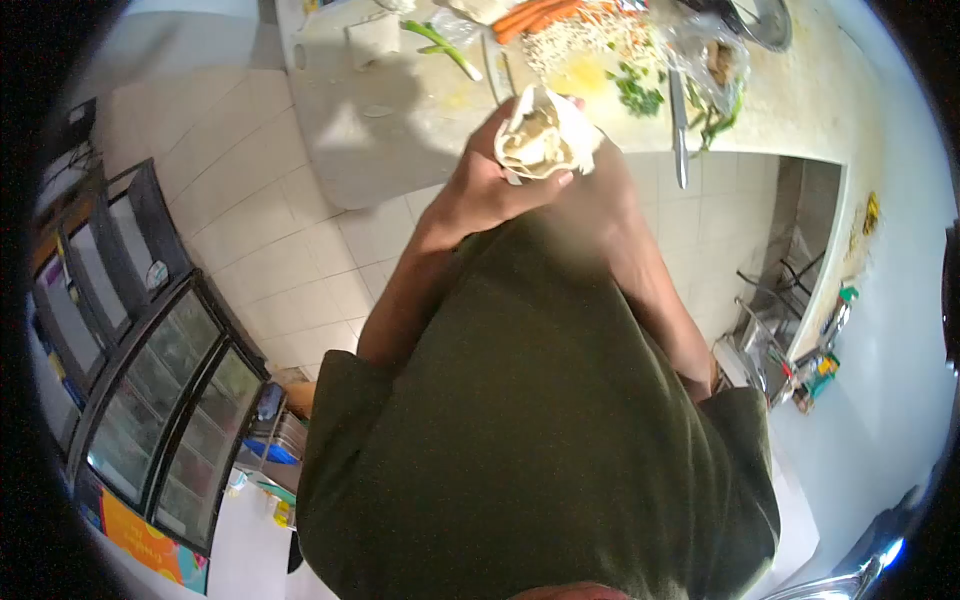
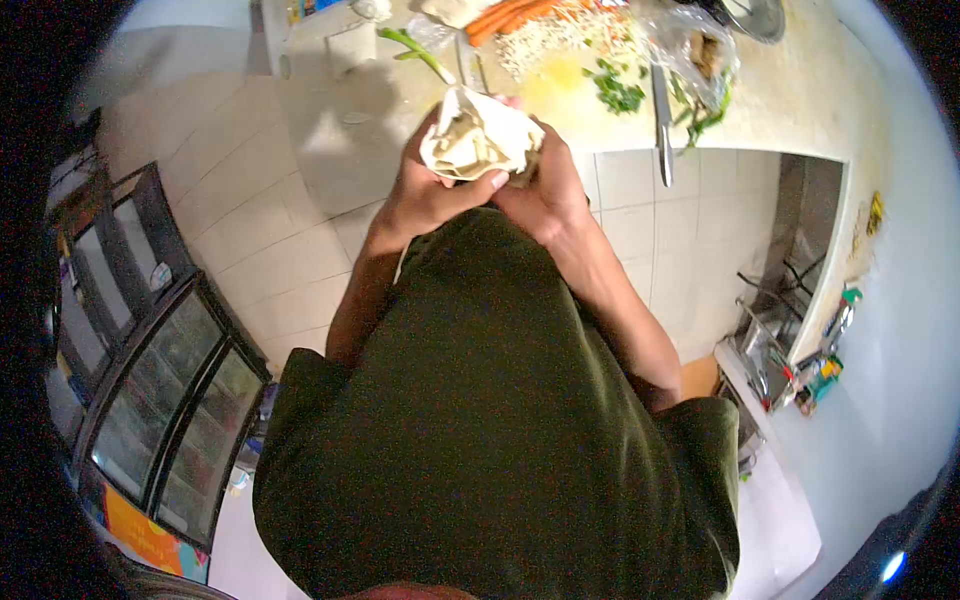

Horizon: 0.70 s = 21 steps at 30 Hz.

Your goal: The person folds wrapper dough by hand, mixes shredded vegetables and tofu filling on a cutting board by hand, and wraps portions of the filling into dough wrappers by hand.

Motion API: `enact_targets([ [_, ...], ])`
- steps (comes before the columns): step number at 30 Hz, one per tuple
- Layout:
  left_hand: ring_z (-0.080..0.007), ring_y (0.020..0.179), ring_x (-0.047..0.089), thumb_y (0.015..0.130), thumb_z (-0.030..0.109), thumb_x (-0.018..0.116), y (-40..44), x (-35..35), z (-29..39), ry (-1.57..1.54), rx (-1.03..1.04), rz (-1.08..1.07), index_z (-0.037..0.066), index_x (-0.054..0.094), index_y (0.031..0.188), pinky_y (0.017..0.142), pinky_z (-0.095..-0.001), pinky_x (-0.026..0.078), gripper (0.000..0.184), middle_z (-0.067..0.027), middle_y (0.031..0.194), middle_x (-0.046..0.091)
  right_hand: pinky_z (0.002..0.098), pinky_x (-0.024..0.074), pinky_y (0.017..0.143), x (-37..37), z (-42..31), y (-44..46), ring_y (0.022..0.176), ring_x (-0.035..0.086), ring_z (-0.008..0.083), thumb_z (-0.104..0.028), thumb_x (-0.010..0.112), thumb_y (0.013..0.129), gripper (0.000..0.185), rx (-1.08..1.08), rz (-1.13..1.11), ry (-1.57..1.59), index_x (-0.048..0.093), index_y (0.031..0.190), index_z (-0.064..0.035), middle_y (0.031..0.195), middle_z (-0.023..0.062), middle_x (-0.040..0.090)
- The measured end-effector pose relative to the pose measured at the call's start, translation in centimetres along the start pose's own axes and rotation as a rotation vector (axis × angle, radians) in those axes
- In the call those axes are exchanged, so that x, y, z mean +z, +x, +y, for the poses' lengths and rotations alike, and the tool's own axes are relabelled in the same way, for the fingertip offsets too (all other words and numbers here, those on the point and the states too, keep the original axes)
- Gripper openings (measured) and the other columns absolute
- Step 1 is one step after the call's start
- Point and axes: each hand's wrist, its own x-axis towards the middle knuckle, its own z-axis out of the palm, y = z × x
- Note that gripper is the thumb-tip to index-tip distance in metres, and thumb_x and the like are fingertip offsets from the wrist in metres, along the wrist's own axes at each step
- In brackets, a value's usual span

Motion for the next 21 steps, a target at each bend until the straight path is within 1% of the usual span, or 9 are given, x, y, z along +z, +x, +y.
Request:
enact_targets([
  [3,-0.015,0.113,0.064,0.081,0.003,0.083,0.2,-0.1,-0.2,0.11,0.083,-0.011,-0.004,0.047,0.14,0.098,-0.0312,0.053,0.069,-0.0122,0.129,0.065,0.0437,0.0436,0.112,4.3,-0.1,-0.9,0.125,0.058,0.0263,-0.034,0.026,0.111,0.048,-0.111,0.202,-0.284,0.048,0.139,-0.0009,0.134,0.0134,0.06],
  [6,-0.0175,0.114,0.064,0.08,0.007,0.086,0.6,0.2,-0.7,0.101,0.135,0.085,-0.004,0.048,0.137,0.1,-0.0323,0.053,0.07,-0.0142,0.13,0.064,0.0444,0.0444,0.11,4.4,-0.2,0.2,0.127,0.056,0.0254,-0.037,0.027,0.111,0.051,-0.042,0.313,-0.031,0.045,0.142,-0.0005,0.135,0.0131,0.06],
  [7,-0.018,0.115,0.064,0.08,0.007,0.086,0.5,0.2,-0.8,0.101,0.15,0.12,-0.003,0.048,0.137,0.1,-0.0326,0.054,0.07,-0.0146,0.131,0.064,0.0448,0.0446,0.109,4.7,-0.2,0.0,0.127,0.056,0.0249,-0.038,0.028,0.111,0.051,-0.033,0.331,-0.059,0.045,0.142,-0.001,0.136,0.0128,0.06],
  [9,-0.0208,0.12,0.062,0.09,0.007,0.077,0.6,0.3,-1.2,-0.07,0.056,0.222,-0.002,0.043,0.141,0.104,-0.0362,0.052,0.061,-0.0166,0.137,0.059,0.0455,0.045,0.107,5.8,-0.7,-0.7,0.127,0.056,0.0239,-0.039,0.03,0.111,0.051,-0.012,0.363,-0.116,0.046,0.143,-0.0019,0.137,0.0123,0.059],
  [11,-0.0235,0.125,0.059,0.093,0.007,0.068,0.8,0.1,-1.2,-0.31,-0.011,0.259,-0.002,0.041,0.143,0.108,-0.0396,0.049,0.057,-0.0178,0.139,0.058,0.0473,0.0442,0.107,5.4,-0.8,-1.0,0.128,0.055,0.0255,-0.041,0.037,0.109,0.052,-0.012,0.323,-0.096,0.044,0.145,-0.0036,0.142,0.0119,0.056],
  [13,-0.0255,0.127,0.057,0.092,0.005,0.063,0.6,-0.2,-0.9,-0.381,-0.057,0.242,-0.002,0.039,0.145,0.11,-0.0423,0.047,0.059,-0.0186,0.14,0.057,0.0506,0.0411,0.113,4.1,-1.0,-0.8,0.135,0.05,0.0298,-0.039,0.044,0.108,0.053,0.002,0.225,-0.048,0.04,0.147,-0.0039,0.147,0.0129,0.051],
  [17,-0.0295,0.131,0.055,0.088,0.002,0.058,0.1,-1.3,-1.5,-0.557,-0.092,0.219,-0.003,0.037,0.148,0.111,-0.0467,0.045,0.064,-0.0207,0.143,0.054,0.0489,0.0387,0.115,4.0,-1.5,-1.4,0.137,0.048,0.0308,-0.039,0.041,0.109,0.056,-0.014,0.256,-0.119,0.037,0.15,-0.0016,0.15,0.0147,0.048],
  [20,-0.0337,0.148,0.035,0.091,0.013,0.055,0.2,-0.9,-0.3,-0.413,-0.096,0.142,-0.002,0.019,0.159,0.124,-0.0499,0.026,0.079,-0.0247,0.16,0.034,0.0487,0.038,0.116,3.9,-1.7,-1.5,0.138,0.047,0.031,-0.038,0.037,0.11,0.055,-0.013,0.233,-0.146,0.035,0.151,-0.0007,0.151,0.0159,0.047],
  [21,-0.0336,0.148,0.035,0.091,0.013,0.055,0.3,-0.9,-0.3,-0.432,-0.089,0.146,-0.002,0.02,0.159,0.123,-0.0499,0.026,0.078,-0.0246,0.159,0.035,0.0489,0.0376,0.117,3.7,-1.7,-1.5,0.139,0.047,0.031,-0.037,0.035,0.11,0.055,-0.015,0.205,-0.129,0.034,0.151,-0.0008,0.152,0.0161,0.046],
])
